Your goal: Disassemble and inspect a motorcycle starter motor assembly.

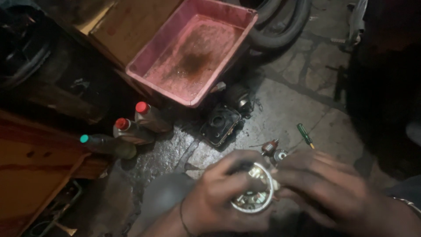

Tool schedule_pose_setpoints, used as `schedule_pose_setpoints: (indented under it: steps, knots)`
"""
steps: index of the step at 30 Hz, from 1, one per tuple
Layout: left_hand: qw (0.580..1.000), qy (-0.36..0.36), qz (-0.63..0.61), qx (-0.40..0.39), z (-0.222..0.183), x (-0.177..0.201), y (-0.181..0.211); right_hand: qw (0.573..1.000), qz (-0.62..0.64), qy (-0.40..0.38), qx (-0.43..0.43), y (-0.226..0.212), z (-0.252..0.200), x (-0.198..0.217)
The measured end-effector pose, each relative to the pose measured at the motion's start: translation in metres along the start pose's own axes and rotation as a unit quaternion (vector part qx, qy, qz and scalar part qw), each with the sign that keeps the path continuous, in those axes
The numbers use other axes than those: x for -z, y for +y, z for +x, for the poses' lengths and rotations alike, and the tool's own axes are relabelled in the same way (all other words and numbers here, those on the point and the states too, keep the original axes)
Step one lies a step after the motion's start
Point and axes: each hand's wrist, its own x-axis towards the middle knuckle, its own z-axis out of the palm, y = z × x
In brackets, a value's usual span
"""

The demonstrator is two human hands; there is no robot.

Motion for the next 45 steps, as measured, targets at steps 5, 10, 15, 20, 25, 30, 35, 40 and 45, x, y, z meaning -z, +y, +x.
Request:
schedule_pose_setpoints:
  steps: [5,10,15,20,25,30,35,40,45]
  knots:
    - [0.999,-0.012,0.03,-0.03,-0.001,-0.001,-0.001,0.998,-0.032,0.047,0.036,0.003,-0.006,-0.005]
    - [0.994,-0.026,0.095,-0.045,-0.004,-0.003,-0.005,0.994,0.066,-0.025,-0.078,0.01,-0.021,-0.013]
    - [0.996,-0.018,0.075,-0.036,-0.001,0.002,-0.003,0.992,0.089,-0.019,-0.088,0.003,-0.011,-0.008]
    - [0.999,0.017,0.025,-0.025,-0.002,0.001,-0.007,0.999,-0.019,0.036,0.017,0.0,-0.011,-0.009]
    - [1.0,-0.016,0.02,-0.013,0.0,0.002,-0.001,0.997,-0.046,0.051,0.028,0.003,-0.015,-0.014]
    - [0.999,-0.012,0.03,-0.01,-0.004,-0.001,-0.003,0.996,-0.041,0.077,0.034,-0.001,-0.015,-0.023]
    - [0.996,-0.032,0.086,-0.003,-0.002,0.002,-0.002,0.985,0.067,0.065,-0.144,0.01,-0.036,-0.032]
    - [0.998,-0.024,0.049,-0.005,-0.002,-0.002,-0.007,0.971,0.138,-0.011,-0.196,0.008,-0.023,-0.014]
    - [1.0,0.0,0.028,-0.001,0.007,-0.003,-0.003,0.999,-0.007,0.039,-0.018,0.002,-0.002,-0.002]
